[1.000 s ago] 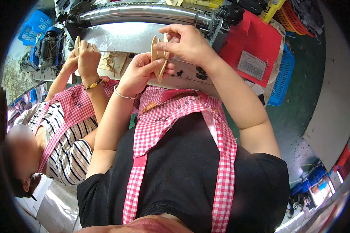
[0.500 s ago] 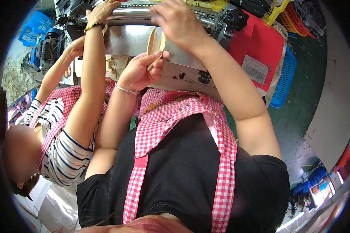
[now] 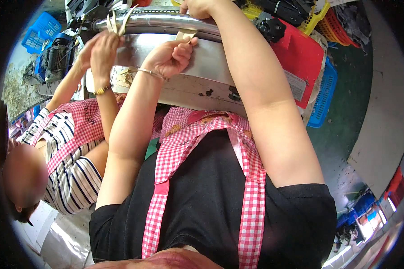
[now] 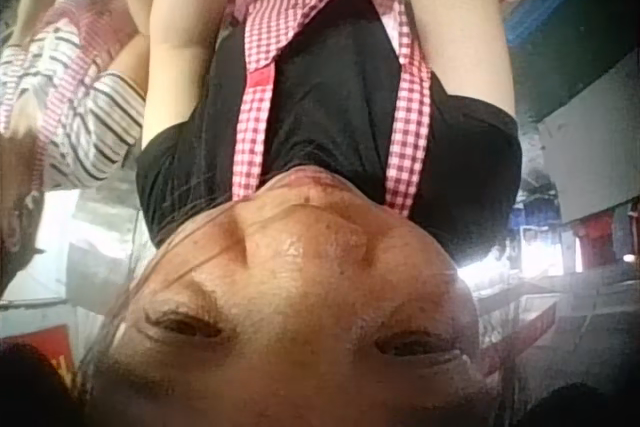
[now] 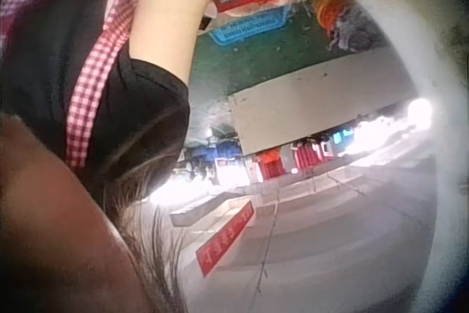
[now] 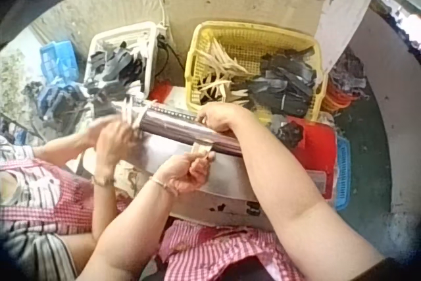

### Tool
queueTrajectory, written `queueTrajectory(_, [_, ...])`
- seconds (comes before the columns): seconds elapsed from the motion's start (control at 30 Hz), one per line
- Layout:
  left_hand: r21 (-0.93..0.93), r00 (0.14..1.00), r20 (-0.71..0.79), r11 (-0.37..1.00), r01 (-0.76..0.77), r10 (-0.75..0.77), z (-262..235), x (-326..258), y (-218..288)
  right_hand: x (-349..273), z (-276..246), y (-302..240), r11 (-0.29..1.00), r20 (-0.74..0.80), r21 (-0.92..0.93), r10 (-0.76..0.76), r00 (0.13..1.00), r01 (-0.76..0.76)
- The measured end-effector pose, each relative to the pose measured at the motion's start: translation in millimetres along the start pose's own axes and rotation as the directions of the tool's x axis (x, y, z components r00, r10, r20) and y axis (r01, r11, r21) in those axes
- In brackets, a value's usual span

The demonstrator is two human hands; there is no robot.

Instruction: The person repeatedly feeds flat, light-colored food strips into a metal roller machine, collects the processed strips, and places them into a yellow basket. A coworker performs the same task at an adjacent station.

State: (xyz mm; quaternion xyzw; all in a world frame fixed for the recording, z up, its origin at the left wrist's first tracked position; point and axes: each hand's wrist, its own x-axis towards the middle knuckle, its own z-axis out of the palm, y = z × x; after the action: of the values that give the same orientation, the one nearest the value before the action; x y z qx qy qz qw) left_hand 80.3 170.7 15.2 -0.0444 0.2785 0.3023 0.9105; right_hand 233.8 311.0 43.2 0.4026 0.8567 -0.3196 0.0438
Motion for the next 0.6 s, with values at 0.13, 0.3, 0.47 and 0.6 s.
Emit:
queueTrajectory(0.13, [0.237,0.988,-0.099,0.967,-0.089,0.115,19,4,13,-5,-6,4,1.000,-0.134,0.027,0.018,0.991,-0.015])
queueTrajectory(0.3, [0.333,0.935,0.047,0.877,-0.346,0.351,24,-15,3,-41,-5,-38,0.997,-0.575,0.045,0.082,0.814,-0.069])
queueTrajectory(0.47, [0.190,0.903,0.119,0.883,-0.428,0.412,23,-22,-11,-122,53,-80,0.903,-0.682,-0.417,-0.388,0.620,0.106])
queueTrajectory(0.6, [0.344,0.921,-0.132,0.888,-0.305,0.367,5,-39,-50,-147,101,-85,0.887,-0.642,-0.421,-0.439,0.628,0.190])
